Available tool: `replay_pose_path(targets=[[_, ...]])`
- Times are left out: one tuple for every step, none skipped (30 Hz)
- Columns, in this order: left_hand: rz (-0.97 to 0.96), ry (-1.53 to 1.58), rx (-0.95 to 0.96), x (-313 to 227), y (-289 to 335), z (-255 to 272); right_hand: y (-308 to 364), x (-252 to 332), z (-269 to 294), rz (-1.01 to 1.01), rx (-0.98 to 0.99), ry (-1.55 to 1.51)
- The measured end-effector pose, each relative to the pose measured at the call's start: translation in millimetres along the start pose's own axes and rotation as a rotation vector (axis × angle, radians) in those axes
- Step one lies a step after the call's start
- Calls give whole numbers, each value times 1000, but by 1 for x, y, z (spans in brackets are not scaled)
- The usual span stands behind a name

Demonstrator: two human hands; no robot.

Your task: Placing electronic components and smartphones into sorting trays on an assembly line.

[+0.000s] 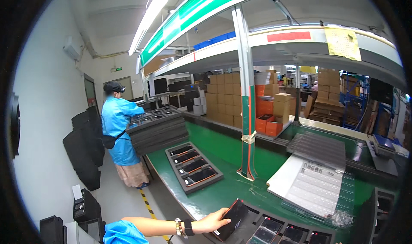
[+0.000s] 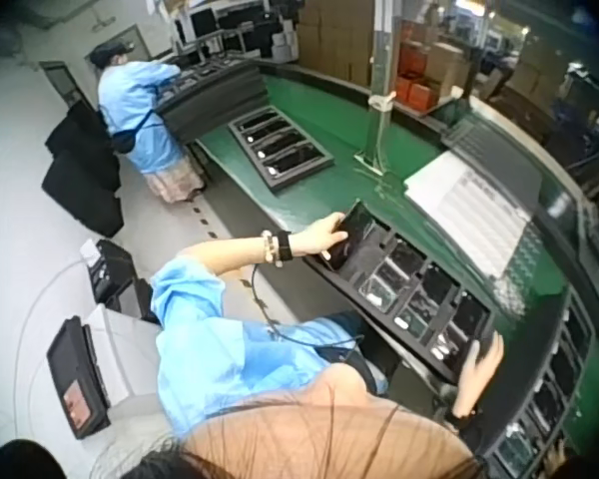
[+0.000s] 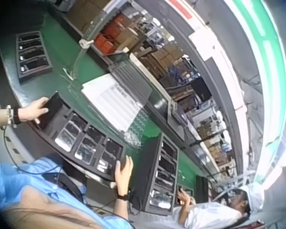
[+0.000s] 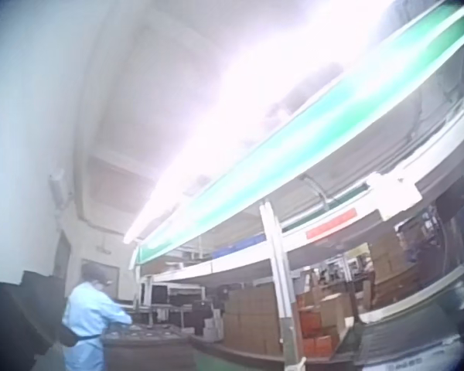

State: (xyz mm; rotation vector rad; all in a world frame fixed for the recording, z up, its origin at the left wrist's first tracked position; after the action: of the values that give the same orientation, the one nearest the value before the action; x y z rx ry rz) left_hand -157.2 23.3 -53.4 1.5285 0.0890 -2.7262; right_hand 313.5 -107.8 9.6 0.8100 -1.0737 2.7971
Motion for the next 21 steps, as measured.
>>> replay_pose_path(targets=[[5,-2,-19,6,3,0,2,-19,-6,-42,15,35],[44,-4,-41,13,1,-1,5,-30,-15,-186,101,-29],[81,-6,-61,17,-1,-3,5,-32,-13,-178,102,-32],[-21,-106,-89,9,-3,-4,5,-23,-10,-352,163,-137],[-114,-117,-92,3,-3,-7,9,-18,-9,-525,225,-236],[-212,-227,-127,6,-3,-14,11,-20,-9,-527,197,-300],[-310,-336,-160,8,-1,-19,19,-26,-12,-522,197,-300],[-427,-434,-160,-4,4,-22,28,-36,-13,-553,152,-386],[-494,-609,-154,-7,8,-24,32,-45,-12,-582,106,-472],[-485,-697,-182,-12,8,-24,47,-45,-11,-811,107,-630],[-476,-784,-210,-16,9,-19,62,-47,-8,-1061,251,-581],[-409,-728,-219,-14,8,-8,72,-52,-13,-1085,291,-664],[-400,-562,-265,4,3,4,85,-54,-18,-1111,317,-752],[-306,-477,-202,6,1,13,93,-37,-21,-1111,260,-948],[-327,-486,-207,12,2,22,94,-15,-13,-1225,245,-766],[-303,-497,-195,16,5,35,99,-12,-14,-1248,200,-761],[-209,-509,-122,30,3,46,102,-6,-20,-1215,227,-839],[33,-359,29,37,0,53,105,-2,-22,-1181,254,-912],[269,-21,-72,55,10,62,108,2,-23,-1139,293,-988],[306,8,-59,67,7,69,107,8,-19,-1117,271,-1041],[562,151,115,82,8,66,112,7,-14,-1179,250,-993]])
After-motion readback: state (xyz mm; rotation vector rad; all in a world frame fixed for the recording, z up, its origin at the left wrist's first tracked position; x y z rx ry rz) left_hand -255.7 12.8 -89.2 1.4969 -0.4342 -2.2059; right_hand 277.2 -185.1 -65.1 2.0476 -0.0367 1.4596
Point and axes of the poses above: each hand's wrist, its own y-axis away from the middle knuckle, its own z-axis out of the back of the hand, x = y × z, the point moved 7 cm from there along -y, towards the middle knuckle, and after that the axes turned 13 degrees about -x, right-handed, at the moved point
